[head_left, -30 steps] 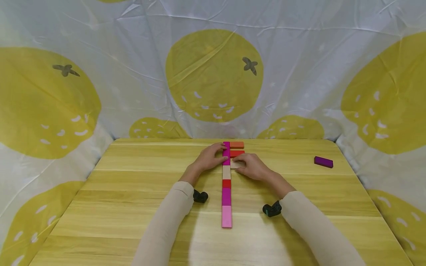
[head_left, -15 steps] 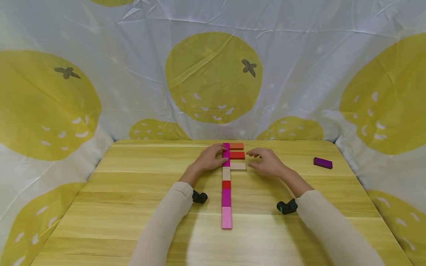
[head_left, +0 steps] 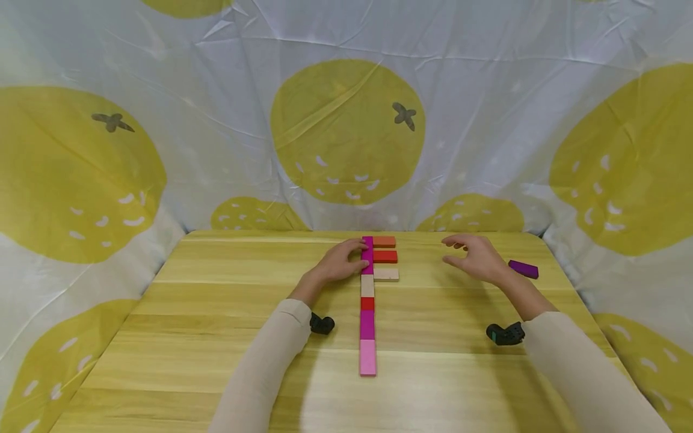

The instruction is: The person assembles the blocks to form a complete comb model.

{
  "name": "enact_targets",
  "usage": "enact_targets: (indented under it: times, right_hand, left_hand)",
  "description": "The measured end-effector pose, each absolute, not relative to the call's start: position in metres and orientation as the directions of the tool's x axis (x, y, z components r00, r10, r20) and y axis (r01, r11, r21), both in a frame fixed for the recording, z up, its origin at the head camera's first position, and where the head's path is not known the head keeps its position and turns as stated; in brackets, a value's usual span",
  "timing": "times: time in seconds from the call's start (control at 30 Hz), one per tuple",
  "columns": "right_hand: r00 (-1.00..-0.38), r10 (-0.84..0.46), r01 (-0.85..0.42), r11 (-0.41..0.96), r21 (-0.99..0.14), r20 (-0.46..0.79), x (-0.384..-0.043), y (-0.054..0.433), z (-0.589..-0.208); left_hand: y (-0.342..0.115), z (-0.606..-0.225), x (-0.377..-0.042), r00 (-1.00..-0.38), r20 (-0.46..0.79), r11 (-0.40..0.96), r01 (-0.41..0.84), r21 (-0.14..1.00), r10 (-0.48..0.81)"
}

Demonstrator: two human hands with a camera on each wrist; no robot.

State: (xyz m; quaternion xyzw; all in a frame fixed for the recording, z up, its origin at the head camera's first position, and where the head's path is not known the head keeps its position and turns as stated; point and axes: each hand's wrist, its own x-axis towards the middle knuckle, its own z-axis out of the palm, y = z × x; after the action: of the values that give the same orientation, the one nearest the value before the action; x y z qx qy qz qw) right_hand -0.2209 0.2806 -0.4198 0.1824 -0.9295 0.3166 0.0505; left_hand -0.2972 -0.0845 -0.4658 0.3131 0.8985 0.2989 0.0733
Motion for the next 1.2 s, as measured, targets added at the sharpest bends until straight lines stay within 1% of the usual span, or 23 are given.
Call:
enact_targets:
  times: [0.13, 0.27, 0.4, 0.6, 0.8, 1.03, 1.2]
  right_hand:
    - [-0.944, -0.274, -0.329, 0.763, -0.557, 0.183, -0.218, 0.304, -0.416]
    - [-0.959, -0.24, -0.285, 0.79, -0.543, 0.153, -0.213, 0.331, -0.414]
    - [-0.968, -0.213, -0.25, 0.806, -0.536, 0.131, -0.204, 0.356, -0.416]
    - [-0.981, -0.161, -0.192, 0.848, -0.494, 0.106, -0.195, 0.389, -0.434]
    - [-0.981, -0.161, -0.195, 0.863, -0.466, 0.112, -0.188, 0.408, -0.451]
    - [-0.989, -0.126, -0.149, 0.893, -0.425, 0.082, -0.185, 0.416, -0.469]
    - [-0.983, -0.133, -0.174, 0.899, -0.402, 0.128, -0.186, 0.417, -0.475]
  left_hand:
    - [-0.087, -0.465, -0.294, -0.787, 0.062, 0.606, 0.52, 0.602, 0.614]
    - [-0.089, -0.463, -0.286, -0.749, 0.081, 0.573, 0.567, 0.592, 0.658]
    - [-0.092, -0.462, -0.272, -0.701, 0.084, 0.544, 0.617, 0.569, 0.708]
    - [-0.098, -0.464, -0.255, -0.666, 0.082, 0.546, 0.67, 0.503, 0.742]
    - [-0.102, -0.464, -0.249, -0.666, 0.068, 0.566, 0.678, 0.469, 0.742]
    - [-0.103, -0.464, -0.249, -0.661, 0.081, 0.553, 0.683, 0.478, 0.746]
    - [-0.102, -0.465, -0.249, -0.669, 0.078, 0.558, 0.674, 0.484, 0.74]
